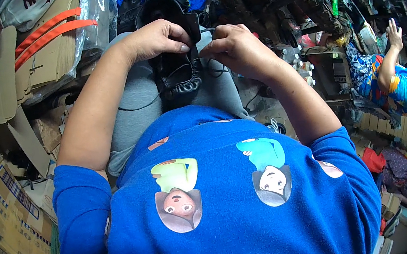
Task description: Hand stitching pieces of a black shoe together using a needle and thread.
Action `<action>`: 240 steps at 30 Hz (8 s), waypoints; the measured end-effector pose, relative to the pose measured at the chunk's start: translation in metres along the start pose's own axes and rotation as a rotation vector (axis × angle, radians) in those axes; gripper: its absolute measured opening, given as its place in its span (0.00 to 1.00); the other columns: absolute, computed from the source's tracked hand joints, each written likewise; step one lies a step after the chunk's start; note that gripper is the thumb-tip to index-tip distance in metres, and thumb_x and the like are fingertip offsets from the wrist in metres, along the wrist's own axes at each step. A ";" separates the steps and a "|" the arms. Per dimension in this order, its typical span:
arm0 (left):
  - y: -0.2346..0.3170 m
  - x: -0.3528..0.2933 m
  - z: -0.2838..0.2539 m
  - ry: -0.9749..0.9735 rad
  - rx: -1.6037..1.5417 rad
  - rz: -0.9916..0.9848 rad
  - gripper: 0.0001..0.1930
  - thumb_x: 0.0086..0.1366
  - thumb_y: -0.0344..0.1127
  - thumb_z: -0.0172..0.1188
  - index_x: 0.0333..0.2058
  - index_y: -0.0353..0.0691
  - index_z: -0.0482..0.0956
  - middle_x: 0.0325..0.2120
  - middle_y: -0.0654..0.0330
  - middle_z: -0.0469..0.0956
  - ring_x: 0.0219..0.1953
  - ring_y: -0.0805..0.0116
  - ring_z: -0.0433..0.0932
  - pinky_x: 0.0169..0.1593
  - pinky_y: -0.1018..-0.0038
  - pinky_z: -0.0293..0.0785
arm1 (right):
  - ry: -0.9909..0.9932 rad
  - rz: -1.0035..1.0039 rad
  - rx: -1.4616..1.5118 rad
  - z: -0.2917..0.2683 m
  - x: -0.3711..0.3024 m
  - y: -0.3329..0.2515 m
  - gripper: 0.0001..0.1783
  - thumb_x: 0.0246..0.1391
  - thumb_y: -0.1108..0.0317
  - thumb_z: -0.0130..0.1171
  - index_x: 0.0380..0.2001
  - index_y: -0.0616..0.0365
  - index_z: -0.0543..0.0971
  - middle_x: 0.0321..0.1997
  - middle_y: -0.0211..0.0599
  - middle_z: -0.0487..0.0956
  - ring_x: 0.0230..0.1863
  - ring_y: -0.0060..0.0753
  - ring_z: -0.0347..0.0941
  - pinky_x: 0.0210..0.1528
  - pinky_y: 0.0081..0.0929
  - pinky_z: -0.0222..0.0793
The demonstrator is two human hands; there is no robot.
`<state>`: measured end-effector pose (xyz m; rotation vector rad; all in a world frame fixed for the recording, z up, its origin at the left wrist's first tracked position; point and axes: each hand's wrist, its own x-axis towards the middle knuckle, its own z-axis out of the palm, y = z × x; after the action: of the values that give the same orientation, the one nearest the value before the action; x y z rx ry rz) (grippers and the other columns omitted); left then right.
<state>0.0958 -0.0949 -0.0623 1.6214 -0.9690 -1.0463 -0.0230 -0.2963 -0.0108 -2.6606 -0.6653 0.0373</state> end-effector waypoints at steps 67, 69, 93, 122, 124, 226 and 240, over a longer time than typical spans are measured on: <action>0.004 -0.074 0.077 0.802 0.991 -0.018 0.08 0.49 0.31 0.63 0.31 0.49 0.83 0.24 0.64 0.72 0.35 0.64 0.71 0.43 0.68 0.60 | -0.012 0.282 0.382 0.032 -0.023 0.007 0.19 0.48 0.77 0.56 0.43 0.44 0.81 0.26 0.29 0.68 0.32 0.25 0.67 0.41 0.24 0.62; 0.006 -0.067 0.070 0.817 0.712 0.135 0.08 0.50 0.32 0.63 0.30 0.53 0.83 0.23 0.67 0.72 0.36 0.66 0.71 0.44 0.66 0.60 | -0.157 0.303 0.603 0.029 -0.019 0.024 0.19 0.46 0.76 0.58 0.41 0.43 0.82 0.29 0.32 0.71 0.36 0.28 0.70 0.40 0.23 0.67; -0.005 -0.050 0.067 0.623 0.666 0.009 0.07 0.52 0.38 0.64 0.31 0.56 0.84 0.25 0.69 0.75 0.40 0.69 0.70 0.48 0.67 0.56 | -0.300 0.294 0.725 0.031 -0.002 0.044 0.14 0.51 0.73 0.59 0.42 0.47 0.83 0.36 0.31 0.74 0.42 0.27 0.70 0.48 0.23 0.66; 0.018 -0.060 0.066 0.591 0.843 -0.021 0.04 0.54 0.36 0.61 0.29 0.46 0.78 0.27 0.64 0.76 0.39 0.62 0.71 0.45 0.64 0.58 | -0.271 0.521 0.935 0.009 0.003 0.026 0.07 0.50 0.69 0.64 0.29 0.60 0.78 0.24 0.22 0.74 0.31 0.14 0.68 0.37 0.17 0.65; 0.016 -0.065 0.071 0.596 0.863 -0.037 0.04 0.56 0.34 0.59 0.31 0.45 0.76 0.26 0.62 0.76 0.38 0.61 0.71 0.44 0.63 0.59 | -0.220 0.453 0.986 0.025 0.000 0.032 0.07 0.50 0.68 0.65 0.29 0.59 0.78 0.25 0.21 0.73 0.32 0.14 0.68 0.37 0.17 0.64; 0.017 -0.017 0.018 -0.015 0.280 -0.050 0.14 0.54 0.33 0.61 0.41 0.41 0.81 0.37 0.54 0.77 0.43 0.62 0.75 0.50 0.71 0.68 | 0.172 0.032 0.370 0.045 -0.021 0.014 0.09 0.45 0.74 0.64 0.33 0.50 0.83 0.28 0.32 0.74 0.29 0.30 0.74 0.33 0.23 0.70; 0.013 0.001 0.022 0.176 0.423 -0.267 0.15 0.44 0.30 0.67 0.35 0.39 0.81 0.39 0.56 0.75 0.43 0.60 0.76 0.45 0.70 0.72 | -0.147 -0.051 -0.177 0.025 0.010 -0.018 0.08 0.46 0.70 0.53 0.29 0.57 0.80 0.33 0.42 0.76 0.38 0.45 0.74 0.41 0.38 0.69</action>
<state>0.0737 -0.1057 -0.0540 2.2008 -0.9117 -0.8894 -0.0251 -0.2679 -0.0264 -2.8290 -0.8174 0.1689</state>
